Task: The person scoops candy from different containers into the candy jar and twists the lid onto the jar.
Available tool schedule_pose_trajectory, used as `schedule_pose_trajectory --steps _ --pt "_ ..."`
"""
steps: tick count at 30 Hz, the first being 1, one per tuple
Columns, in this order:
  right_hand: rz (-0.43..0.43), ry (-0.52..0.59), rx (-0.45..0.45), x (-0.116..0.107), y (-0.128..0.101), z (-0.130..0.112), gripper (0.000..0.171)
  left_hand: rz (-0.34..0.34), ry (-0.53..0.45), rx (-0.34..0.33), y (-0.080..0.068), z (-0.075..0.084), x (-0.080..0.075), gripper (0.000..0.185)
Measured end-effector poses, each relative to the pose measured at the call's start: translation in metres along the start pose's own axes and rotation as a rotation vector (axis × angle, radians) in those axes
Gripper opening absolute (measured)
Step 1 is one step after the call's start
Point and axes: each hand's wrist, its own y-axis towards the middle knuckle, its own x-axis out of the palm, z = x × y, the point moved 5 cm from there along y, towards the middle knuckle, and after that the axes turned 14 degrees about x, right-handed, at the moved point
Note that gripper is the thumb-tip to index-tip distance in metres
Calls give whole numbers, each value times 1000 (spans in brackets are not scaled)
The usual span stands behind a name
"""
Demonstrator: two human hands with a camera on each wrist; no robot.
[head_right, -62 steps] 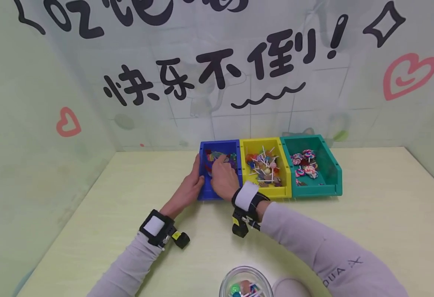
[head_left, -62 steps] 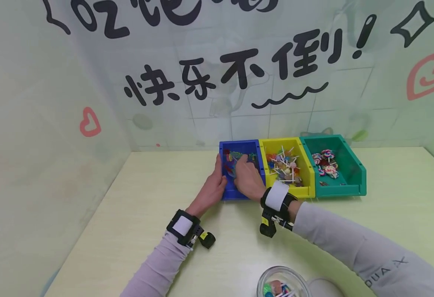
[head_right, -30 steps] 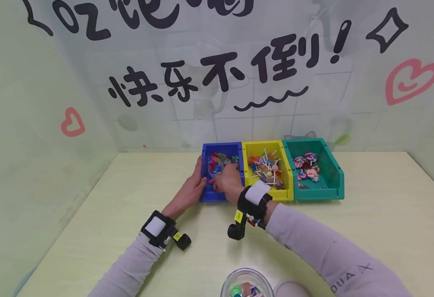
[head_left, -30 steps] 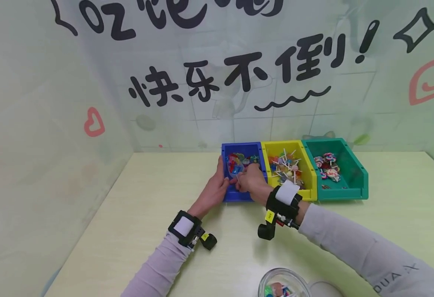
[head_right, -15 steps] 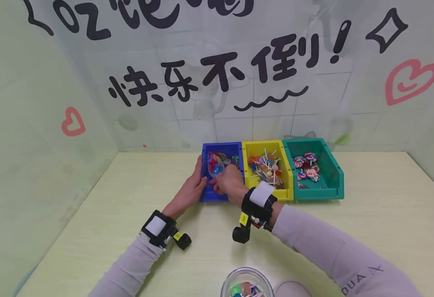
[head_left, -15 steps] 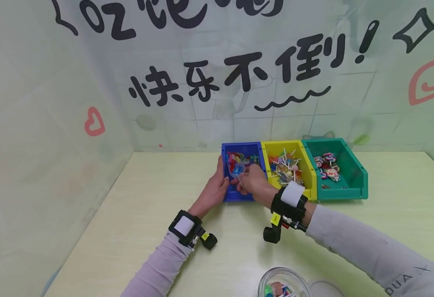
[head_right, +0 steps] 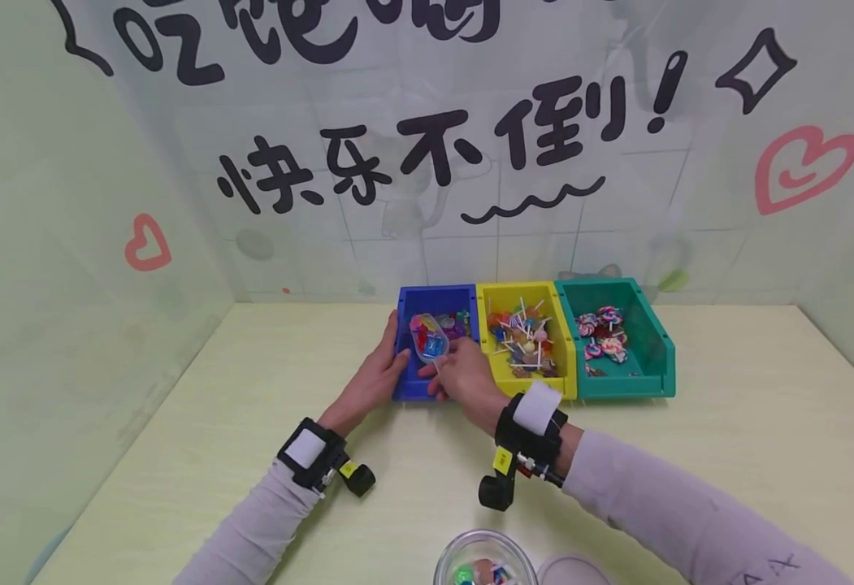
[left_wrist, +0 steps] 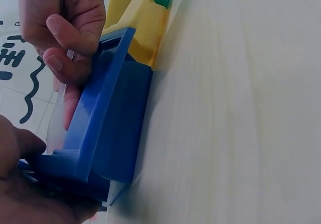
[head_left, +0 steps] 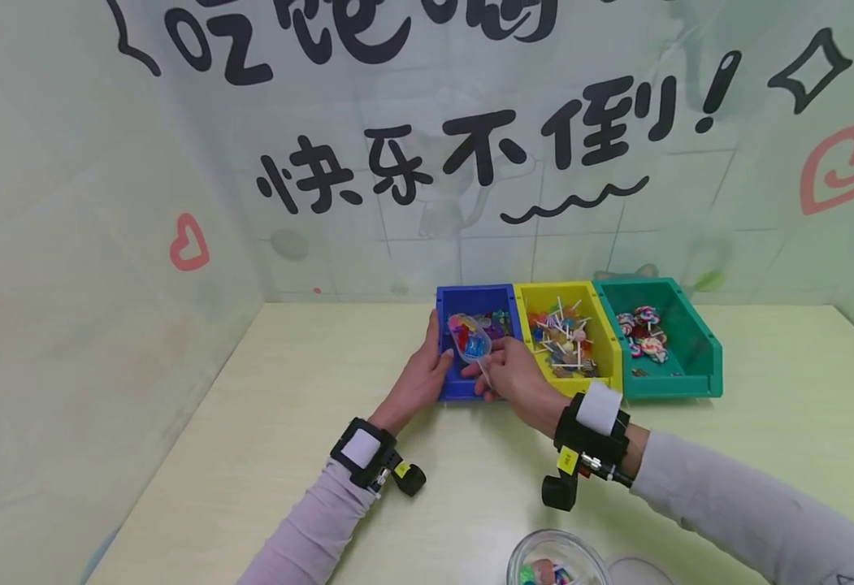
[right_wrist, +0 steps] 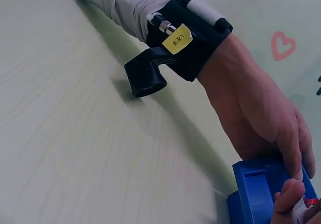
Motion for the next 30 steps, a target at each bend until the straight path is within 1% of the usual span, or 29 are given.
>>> schedule_pose_trajectory --steps 4,9,13,15,19,23,30 --pt "0 26 -7 -1 -2 2 34 8 -30 -18 0 -2 1 63" --pt "-8 37 -12 -3 -7 2 36 4 -42 -45 1 -1 0 63" --pt "-14 17 -29 -8 -12 1 38 22 -64 -64 2 2 -6 64" --pt "-18 5 -40 -11 -14 1 38 34 -82 -64 2 5 -9 65" --pt "-36 -8 -61 -19 -20 1 39 42 -85 -58 1 10 -15 67" --pt "-60 -26 -87 -27 -26 -1 42 51 -60 -38 0 18 -21 68" --pt "-88 -63 -141 -41 -36 -6 41 95 39 8 -3 34 -32 64"
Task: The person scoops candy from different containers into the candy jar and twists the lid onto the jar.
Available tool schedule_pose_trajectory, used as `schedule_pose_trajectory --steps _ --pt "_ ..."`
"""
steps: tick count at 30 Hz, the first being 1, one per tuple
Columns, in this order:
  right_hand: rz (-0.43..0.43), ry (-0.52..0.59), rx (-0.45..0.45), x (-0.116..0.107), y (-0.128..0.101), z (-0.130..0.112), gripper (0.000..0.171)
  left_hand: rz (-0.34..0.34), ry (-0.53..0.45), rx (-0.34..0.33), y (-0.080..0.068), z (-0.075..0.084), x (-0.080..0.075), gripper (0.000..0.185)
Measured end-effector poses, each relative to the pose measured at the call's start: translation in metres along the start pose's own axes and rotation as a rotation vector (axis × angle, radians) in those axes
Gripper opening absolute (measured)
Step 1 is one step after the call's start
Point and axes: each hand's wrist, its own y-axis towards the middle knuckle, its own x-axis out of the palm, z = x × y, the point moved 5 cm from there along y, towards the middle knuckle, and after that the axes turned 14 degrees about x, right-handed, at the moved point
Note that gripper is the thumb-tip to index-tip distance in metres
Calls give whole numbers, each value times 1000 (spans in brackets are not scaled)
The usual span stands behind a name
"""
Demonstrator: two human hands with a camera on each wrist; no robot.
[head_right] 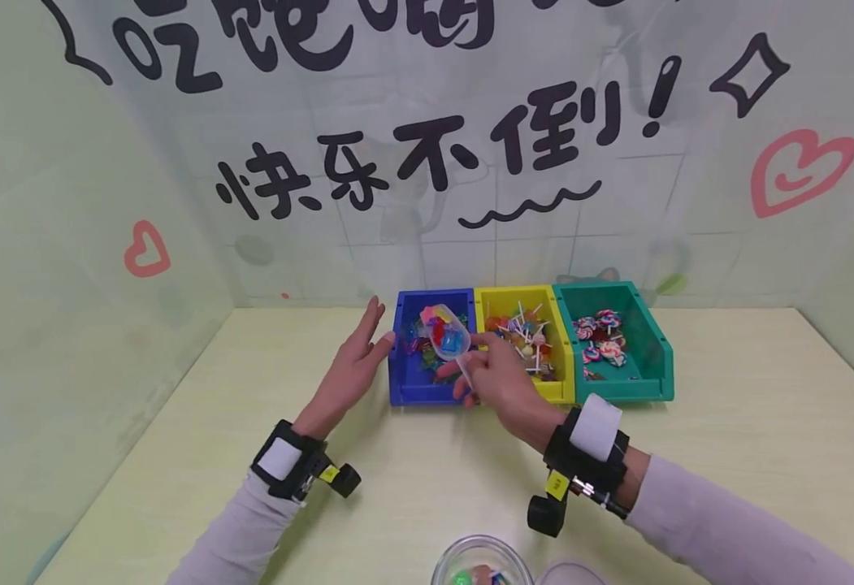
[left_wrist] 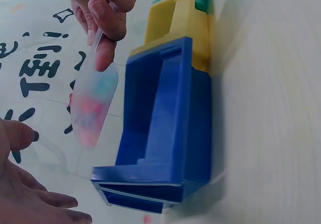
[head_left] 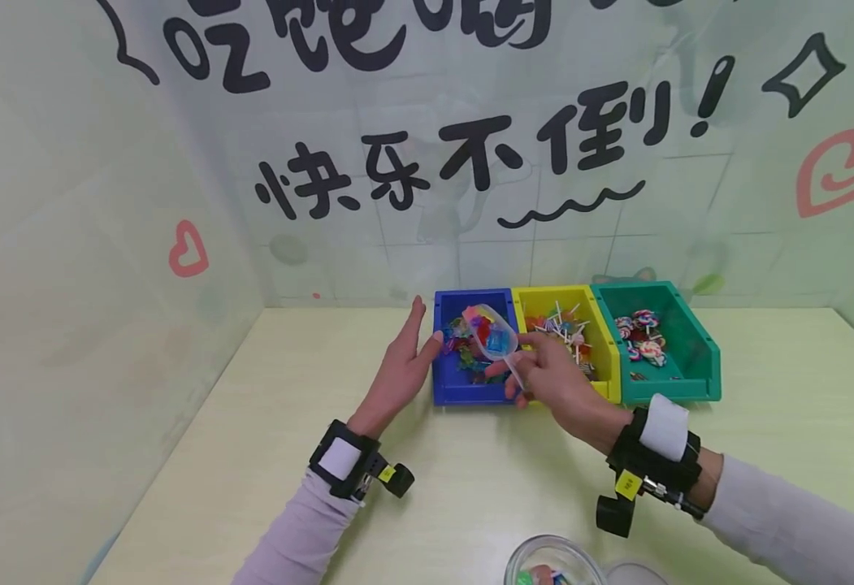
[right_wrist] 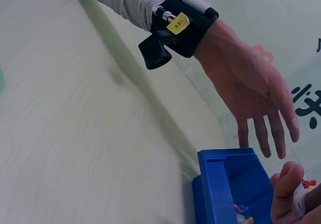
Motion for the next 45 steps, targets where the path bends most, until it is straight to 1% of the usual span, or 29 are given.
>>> schedule_pose_trajectory --steps 5,8,12,19,23,26,28,30,32,34,35,40,42,45 --pt "-3 -11 -16 -13 -9 -4 42 2 15 54 -7 16 -5 65" --pt "-23 -20 -39 -20 -17 -7 44 -18 23 76 -16 27 -6 66" --pt "-47 -49 -85 -30 -33 -12 45 -50 35 82 -30 38 -7 66" --pt "-65 -99 -120 -49 -61 -15 54 -89 -8 116 -50 59 -7 59" --pt "-58 -115 -122 -60 -76 -15 53 -120 -17 145 -58 72 -4 59" --pt "-61 -120 -121 -65 -87 -14 54 -150 -57 144 -65 92 -4 58" --pt "-74 -118 -129 -69 -96 -13 55 -168 -89 147 -70 100 -2 58" --pt "-93 -112 -131 -71 -104 -11 55 -189 -116 146 -74 103 2 59" --pt "-115 -106 -129 -74 -111 -8 55 -208 -131 165 -79 97 9 59" --pt "-146 -101 -134 -77 -118 -3 53 -241 -168 188 -83 91 17 59" --pt "-162 -102 -133 -79 -121 -1 53 -263 -198 194 -85 91 20 59" --pt "-281 -90 -144 -88 -132 14 46 -397 -354 236 -98 91 39 59" --pt "-341 -76 -137 -91 -135 22 43 -457 -392 240 -104 90 46 59" --pt "-406 -63 -100 -97 -139 34 41 -550 -441 227 -113 89 56 60"
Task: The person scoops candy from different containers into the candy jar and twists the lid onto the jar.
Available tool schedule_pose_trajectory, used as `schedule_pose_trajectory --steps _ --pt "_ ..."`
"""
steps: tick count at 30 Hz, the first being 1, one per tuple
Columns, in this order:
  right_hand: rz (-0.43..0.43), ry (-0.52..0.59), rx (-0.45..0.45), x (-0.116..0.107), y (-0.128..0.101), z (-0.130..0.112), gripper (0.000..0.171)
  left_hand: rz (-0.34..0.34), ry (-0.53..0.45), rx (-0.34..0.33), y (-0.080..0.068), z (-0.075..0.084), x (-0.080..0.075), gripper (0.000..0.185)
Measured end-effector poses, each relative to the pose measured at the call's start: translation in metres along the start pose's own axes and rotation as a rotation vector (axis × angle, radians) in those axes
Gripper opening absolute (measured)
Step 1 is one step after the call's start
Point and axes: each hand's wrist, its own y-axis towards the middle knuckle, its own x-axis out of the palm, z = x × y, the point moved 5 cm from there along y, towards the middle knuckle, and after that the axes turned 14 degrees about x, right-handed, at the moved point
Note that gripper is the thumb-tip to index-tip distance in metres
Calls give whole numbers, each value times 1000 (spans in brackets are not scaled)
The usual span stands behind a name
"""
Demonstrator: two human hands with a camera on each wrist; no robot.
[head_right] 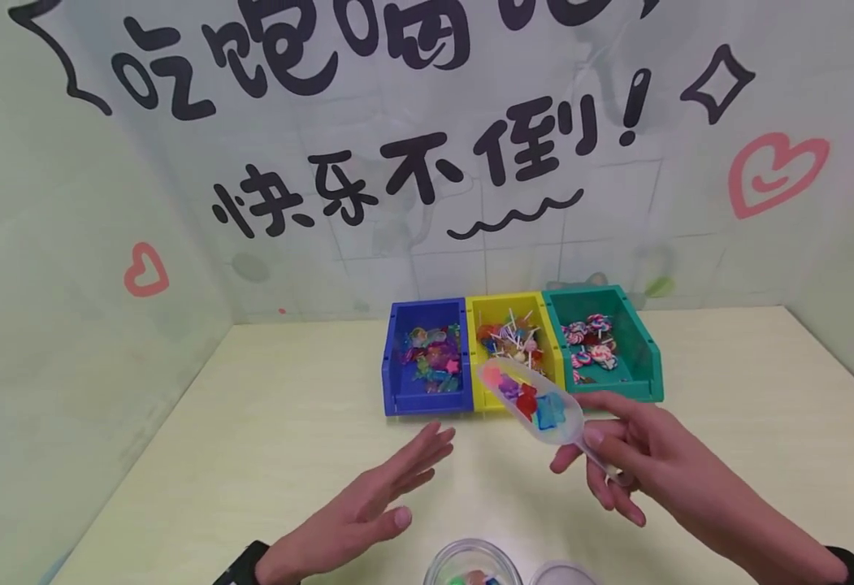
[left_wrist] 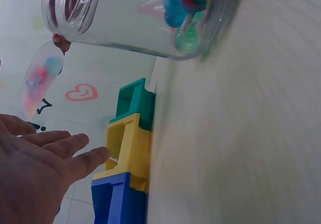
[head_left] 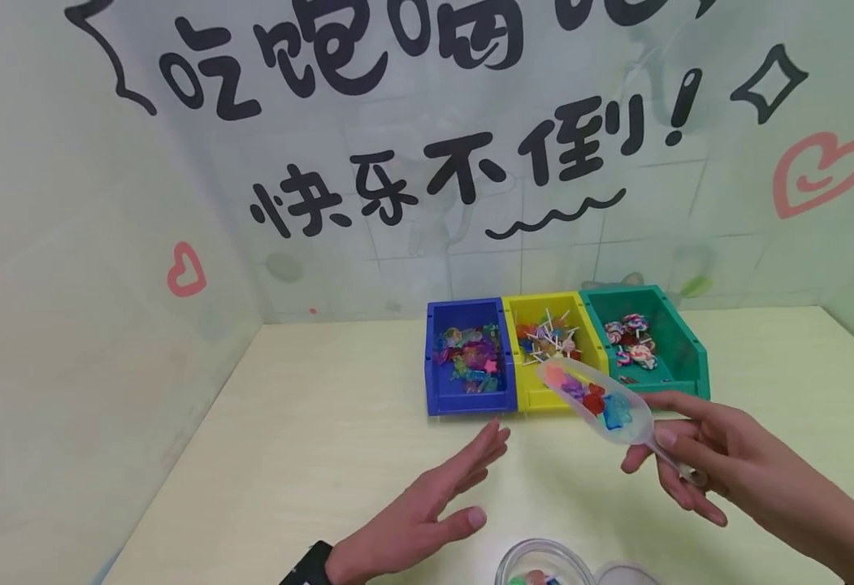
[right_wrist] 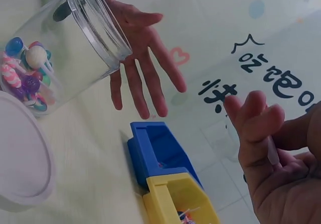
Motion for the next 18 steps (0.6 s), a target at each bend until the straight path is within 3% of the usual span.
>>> schedule_pose_trajectory --steps 4,9,13,18 --pt "-126 46 21 0 -7 13 41 -89 -94 -43 -6 -4 14 65" --pt "-315 133 22 6 -15 30 43 -154 -190 -222 -12 -9 28 63" --pt "-319 181 112 10 -18 47 42 -191 -166 -300 -15 -9 34 61" --pt "-277 216 233 18 -20 59 39 -263 -154 -281 -15 -9 42 59"
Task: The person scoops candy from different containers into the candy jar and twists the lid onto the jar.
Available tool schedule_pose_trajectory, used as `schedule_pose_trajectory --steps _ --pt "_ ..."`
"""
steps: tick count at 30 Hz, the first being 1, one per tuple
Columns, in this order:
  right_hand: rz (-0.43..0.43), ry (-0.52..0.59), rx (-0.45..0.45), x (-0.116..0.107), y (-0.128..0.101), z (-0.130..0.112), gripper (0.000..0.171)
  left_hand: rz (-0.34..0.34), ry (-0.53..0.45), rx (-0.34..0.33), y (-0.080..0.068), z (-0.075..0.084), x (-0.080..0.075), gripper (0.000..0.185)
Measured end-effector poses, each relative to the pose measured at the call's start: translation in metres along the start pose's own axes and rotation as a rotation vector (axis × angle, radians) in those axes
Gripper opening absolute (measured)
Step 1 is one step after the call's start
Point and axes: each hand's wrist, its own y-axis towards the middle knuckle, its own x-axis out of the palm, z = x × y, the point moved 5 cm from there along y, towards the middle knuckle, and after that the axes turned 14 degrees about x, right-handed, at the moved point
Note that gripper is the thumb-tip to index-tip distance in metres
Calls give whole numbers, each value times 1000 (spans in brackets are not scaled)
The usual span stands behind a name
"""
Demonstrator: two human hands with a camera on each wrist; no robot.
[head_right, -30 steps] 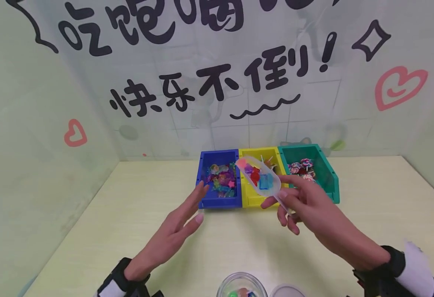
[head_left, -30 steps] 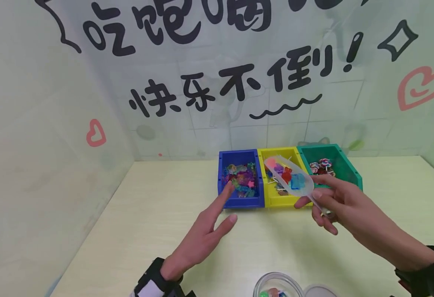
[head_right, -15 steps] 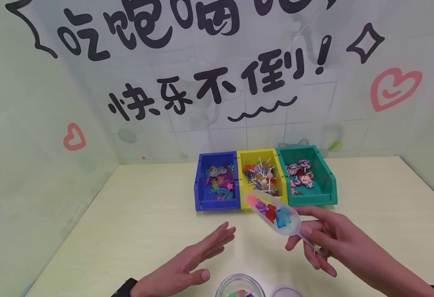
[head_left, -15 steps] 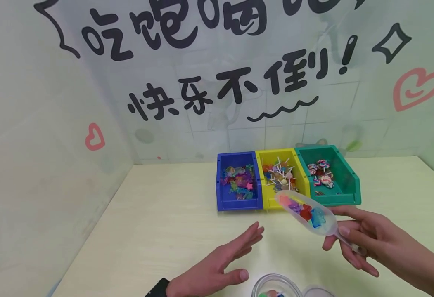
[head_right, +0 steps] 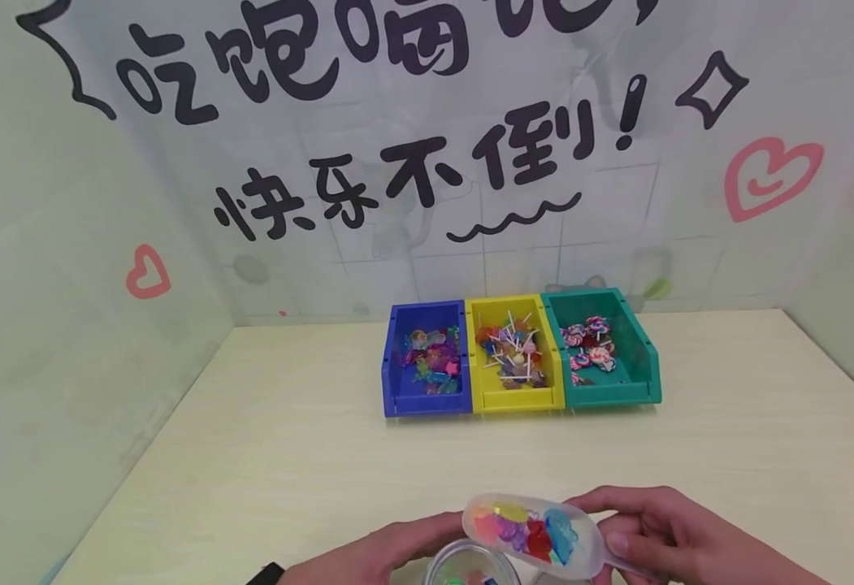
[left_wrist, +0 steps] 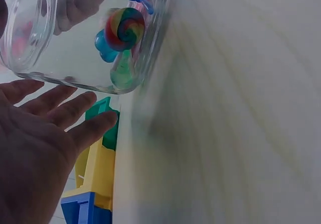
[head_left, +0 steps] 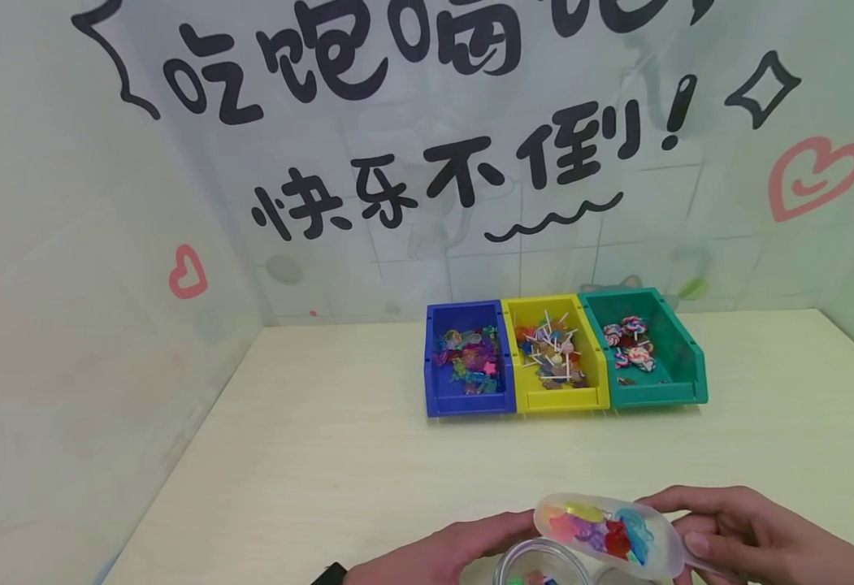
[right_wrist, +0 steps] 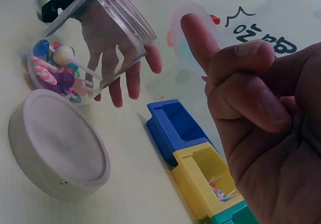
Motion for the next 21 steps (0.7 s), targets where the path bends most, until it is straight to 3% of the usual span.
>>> schedule_pose_trajectory --steps 4,9,21 --pt "-37 -10 13 5 0 2 39 -59 41 8 3 -4 2 57" --pt "-75 -57 -1 6 -1 2 39 -80 102 29 5 -6 1 55" --pt "-40 -305 -30 6 -11 -14 38 -74 32 83 6 4 2 51"
